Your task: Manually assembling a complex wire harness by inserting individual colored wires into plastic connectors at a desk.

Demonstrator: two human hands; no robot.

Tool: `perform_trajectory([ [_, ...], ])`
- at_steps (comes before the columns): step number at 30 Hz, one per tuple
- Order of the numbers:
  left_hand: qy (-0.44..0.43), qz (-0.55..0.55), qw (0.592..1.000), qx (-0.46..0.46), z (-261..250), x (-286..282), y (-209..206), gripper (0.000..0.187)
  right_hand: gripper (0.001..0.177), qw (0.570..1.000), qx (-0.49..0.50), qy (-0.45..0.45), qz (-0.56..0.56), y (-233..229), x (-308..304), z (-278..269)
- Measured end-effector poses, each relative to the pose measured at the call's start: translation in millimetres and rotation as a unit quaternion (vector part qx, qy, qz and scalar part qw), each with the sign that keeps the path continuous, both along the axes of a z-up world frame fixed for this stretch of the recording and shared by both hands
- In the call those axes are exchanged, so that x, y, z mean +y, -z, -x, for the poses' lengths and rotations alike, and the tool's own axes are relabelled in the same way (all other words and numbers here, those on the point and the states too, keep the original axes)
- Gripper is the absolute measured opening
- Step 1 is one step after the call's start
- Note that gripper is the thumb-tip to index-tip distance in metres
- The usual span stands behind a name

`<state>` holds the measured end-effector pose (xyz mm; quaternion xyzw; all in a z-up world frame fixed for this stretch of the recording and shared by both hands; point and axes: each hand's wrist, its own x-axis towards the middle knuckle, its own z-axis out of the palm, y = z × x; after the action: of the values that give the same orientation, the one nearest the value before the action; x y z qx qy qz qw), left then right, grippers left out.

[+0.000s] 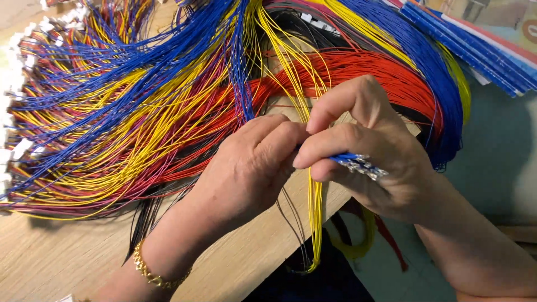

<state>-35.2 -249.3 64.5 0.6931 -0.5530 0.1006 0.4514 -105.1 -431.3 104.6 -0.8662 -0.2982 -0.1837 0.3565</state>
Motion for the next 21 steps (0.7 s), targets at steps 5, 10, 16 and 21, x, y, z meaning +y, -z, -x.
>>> perform_trajectory([
  [5, -0.023, -0.021, 0.999, 0.032, 2, 8, 3, 0.009, 0.020, 0.999, -0.003, -0.043, -0.004, 7, -6, -5],
  [10, -0.010, 0.014, 0.997, 0.079, 4, 21, 1, 0.006, 0.047, 0.994, 0.039, -0.094, -0.031, 27, -13, -12],
  [16, -0.054, 0.227, 0.932, 0.277, -12, 34, 10, 0.026, 0.044, 0.996, -0.012, -0.045, 0.081, 21, -13, -36],
  [21, -0.079, 0.477, 0.724, 0.491, -49, 45, 33, 0.020, 0.032, 0.996, 0.022, -0.064, 0.062, 5, -7, -76],
])
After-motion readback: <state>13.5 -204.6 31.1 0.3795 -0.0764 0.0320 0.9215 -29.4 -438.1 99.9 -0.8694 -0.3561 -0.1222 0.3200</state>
